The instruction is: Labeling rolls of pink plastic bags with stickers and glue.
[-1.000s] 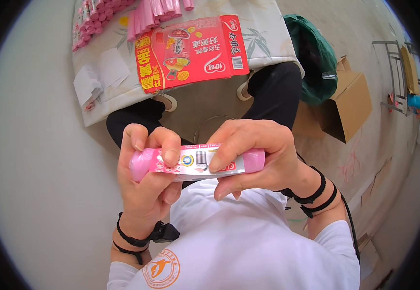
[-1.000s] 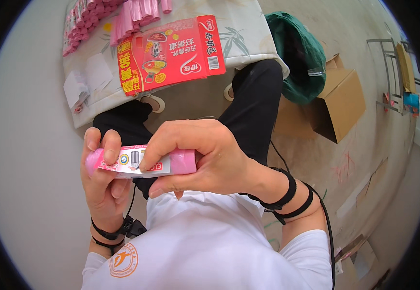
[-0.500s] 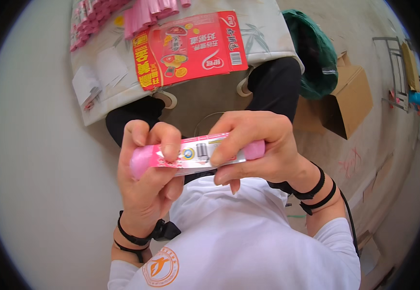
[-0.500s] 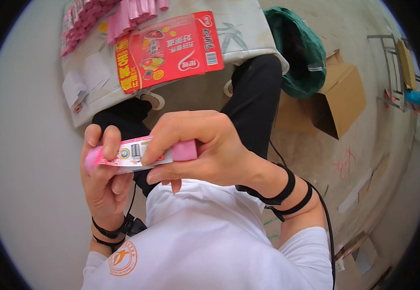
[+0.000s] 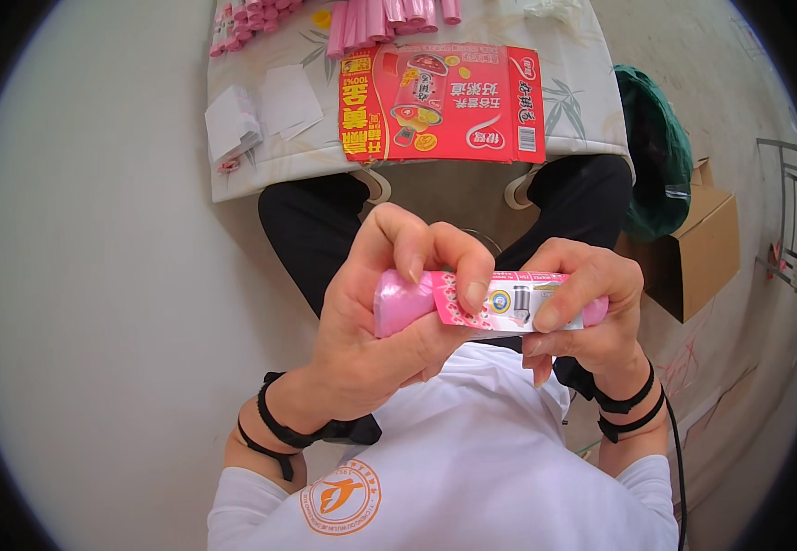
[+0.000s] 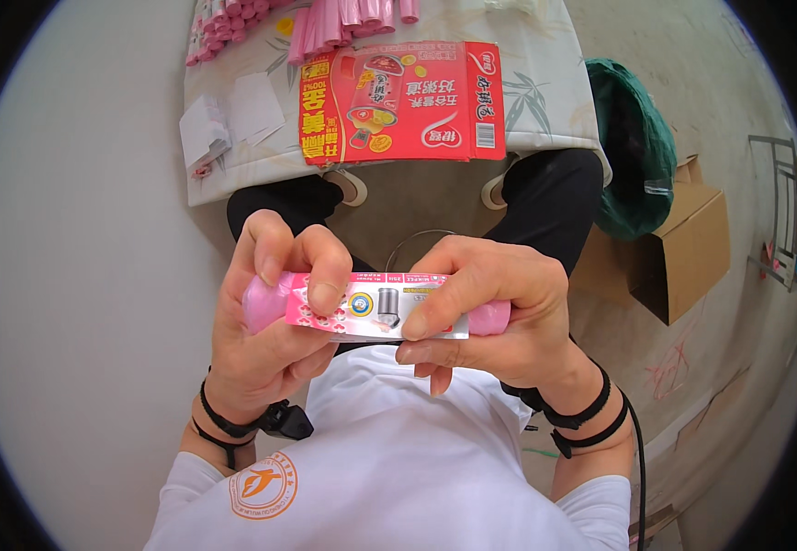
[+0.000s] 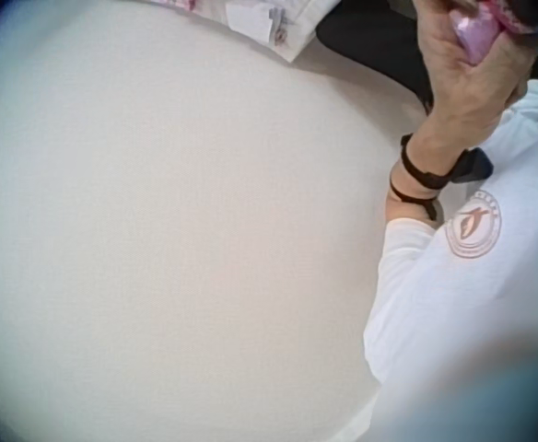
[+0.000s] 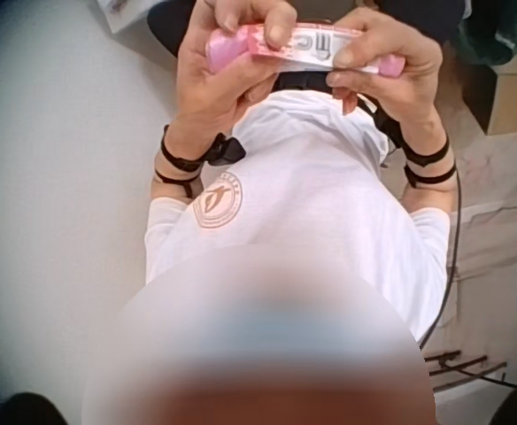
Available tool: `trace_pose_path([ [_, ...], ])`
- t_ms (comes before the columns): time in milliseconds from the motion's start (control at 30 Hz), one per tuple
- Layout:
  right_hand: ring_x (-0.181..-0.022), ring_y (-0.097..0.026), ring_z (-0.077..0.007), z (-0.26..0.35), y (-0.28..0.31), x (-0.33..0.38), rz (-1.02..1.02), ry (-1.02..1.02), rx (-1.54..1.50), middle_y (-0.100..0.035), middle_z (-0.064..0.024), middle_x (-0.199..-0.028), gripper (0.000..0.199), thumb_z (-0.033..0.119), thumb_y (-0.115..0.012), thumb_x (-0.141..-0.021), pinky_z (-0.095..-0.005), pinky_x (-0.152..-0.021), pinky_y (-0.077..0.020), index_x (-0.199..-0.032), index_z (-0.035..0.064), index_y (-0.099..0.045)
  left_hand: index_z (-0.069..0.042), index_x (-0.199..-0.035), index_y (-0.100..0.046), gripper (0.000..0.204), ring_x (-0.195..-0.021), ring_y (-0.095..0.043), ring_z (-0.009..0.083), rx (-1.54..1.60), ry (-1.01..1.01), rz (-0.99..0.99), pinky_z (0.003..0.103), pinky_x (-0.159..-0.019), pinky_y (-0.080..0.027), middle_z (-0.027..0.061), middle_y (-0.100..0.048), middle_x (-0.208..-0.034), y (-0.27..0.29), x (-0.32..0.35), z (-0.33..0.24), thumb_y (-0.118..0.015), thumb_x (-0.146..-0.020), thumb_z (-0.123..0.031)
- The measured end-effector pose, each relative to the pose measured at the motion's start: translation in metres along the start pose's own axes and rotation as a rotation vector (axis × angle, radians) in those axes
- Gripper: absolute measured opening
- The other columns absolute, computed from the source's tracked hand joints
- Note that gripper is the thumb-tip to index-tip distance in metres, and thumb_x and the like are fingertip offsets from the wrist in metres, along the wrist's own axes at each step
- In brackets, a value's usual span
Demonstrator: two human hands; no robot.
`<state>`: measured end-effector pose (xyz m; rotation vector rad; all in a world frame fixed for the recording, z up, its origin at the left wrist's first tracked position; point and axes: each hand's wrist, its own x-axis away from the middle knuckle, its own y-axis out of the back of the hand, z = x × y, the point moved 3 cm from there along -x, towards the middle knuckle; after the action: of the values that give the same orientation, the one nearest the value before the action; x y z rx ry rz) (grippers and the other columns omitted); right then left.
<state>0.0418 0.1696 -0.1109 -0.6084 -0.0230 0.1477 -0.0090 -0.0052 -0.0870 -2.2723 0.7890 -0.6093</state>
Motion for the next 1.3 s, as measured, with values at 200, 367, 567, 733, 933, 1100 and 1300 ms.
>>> trace_pose_path([
  [200,-0.065,-0.069,-0.0214,0.004,-0.001,-0.002,-0.014,-0.013,0.012,-0.061,-0.0208,-0.09,0.021,-0.014,-0.074,-0.071,-0.0238,-0.046,-0.0576,-0.088,-0.0052,-0.066,-0.013,-0.096,-0.03,0.037,-0.068,-0.045,0.0034,-0.049,0.026,0.044,0.017,-0.051,-0.04,0.0119,-0.05,-0.102,0.002,-0.004,-0.003,-0.059,-0.086,0.007],
  [367,-0.063,-0.069,-0.0207,0.004,0.001,-0.001,-0.061,-0.064,-0.038,-0.06,-0.0204,-0.089,0.02,-0.016,-0.073,-0.07,-0.0231,-0.043,-0.0562,-0.085,-0.0049,-0.065,-0.013,-0.095,-0.029,0.043,-0.085,-0.047,0.0074,0.008,0.001,0.084,0.019,-0.069,-0.043,0.0096,-0.049,-0.099,0.002,-0.008,-0.003,-0.062,-0.082,0.011],
  [567,-0.062,-0.069,-0.0209,0.004,0.002,-0.001,-0.062,-0.049,-0.058,-0.06,-0.0196,-0.089,0.021,-0.017,-0.073,-0.07,-0.0229,-0.043,-0.056,-0.086,-0.0046,-0.065,-0.013,-0.096,-0.029,0.046,-0.084,-0.046,0.0076,-0.056,-0.01,0.124,0.021,-0.072,-0.043,0.0086,-0.049,-0.097,0.001,-0.011,-0.005,-0.064,-0.08,0.011],
  [733,-0.062,-0.069,-0.0206,0.004,0.003,-0.001,-0.061,-0.051,-0.067,-0.06,-0.0194,-0.089,0.022,-0.018,-0.072,-0.07,-0.0228,-0.042,-0.0558,-0.085,-0.0048,-0.064,-0.014,-0.096,-0.028,0.047,-0.085,-0.046,0.0084,-0.072,-0.038,0.146,0.024,-0.078,-0.042,0.0084,-0.049,-0.096,0.0,-0.012,-0.005,-0.065,-0.08,0.011],
  [933,-0.061,-0.069,-0.0203,0.001,0.003,-0.003,-0.049,-0.046,-0.091,-0.06,-0.0188,-0.089,0.022,-0.018,-0.071,-0.07,-0.0227,-0.041,-0.0547,-0.087,-0.0052,-0.063,-0.013,-0.096,-0.029,0.048,-0.085,-0.046,0.009,-0.11,-0.087,0.164,0.024,-0.079,-0.043,0.0082,-0.049,-0.096,0.004,-0.013,-0.002,-0.067,-0.079,0.011],
  [1100,-0.06,-0.068,-0.0202,0.0,0.002,-0.003,-0.055,-0.07,-0.129,-0.06,-0.0181,-0.089,0.022,-0.017,-0.071,-0.071,-0.0231,-0.04,-0.0538,-0.087,-0.0054,-0.061,-0.013,-0.096,-0.029,0.05,-0.086,-0.046,0.0092,-0.087,-0.077,0.168,0.025,-0.079,-0.043,0.008,-0.049,-0.095,0.006,-0.013,-0.003,-0.069,-0.078,0.01],
  [1300,-0.056,-0.067,-0.0204,-0.006,0.001,-0.006,-0.091,-0.125,-0.283,-0.06,-0.018,-0.086,0.02,-0.017,-0.069,-0.073,-0.0241,-0.038,-0.0532,-0.087,-0.0052,-0.059,-0.013,-0.098,-0.028,0.055,-0.088,-0.047,0.0095,-0.195,-0.13,0.217,0.025,-0.082,-0.043,0.0072,-0.048,-0.097,0.008,-0.016,-0.004,-0.072,-0.075,0.01],
])
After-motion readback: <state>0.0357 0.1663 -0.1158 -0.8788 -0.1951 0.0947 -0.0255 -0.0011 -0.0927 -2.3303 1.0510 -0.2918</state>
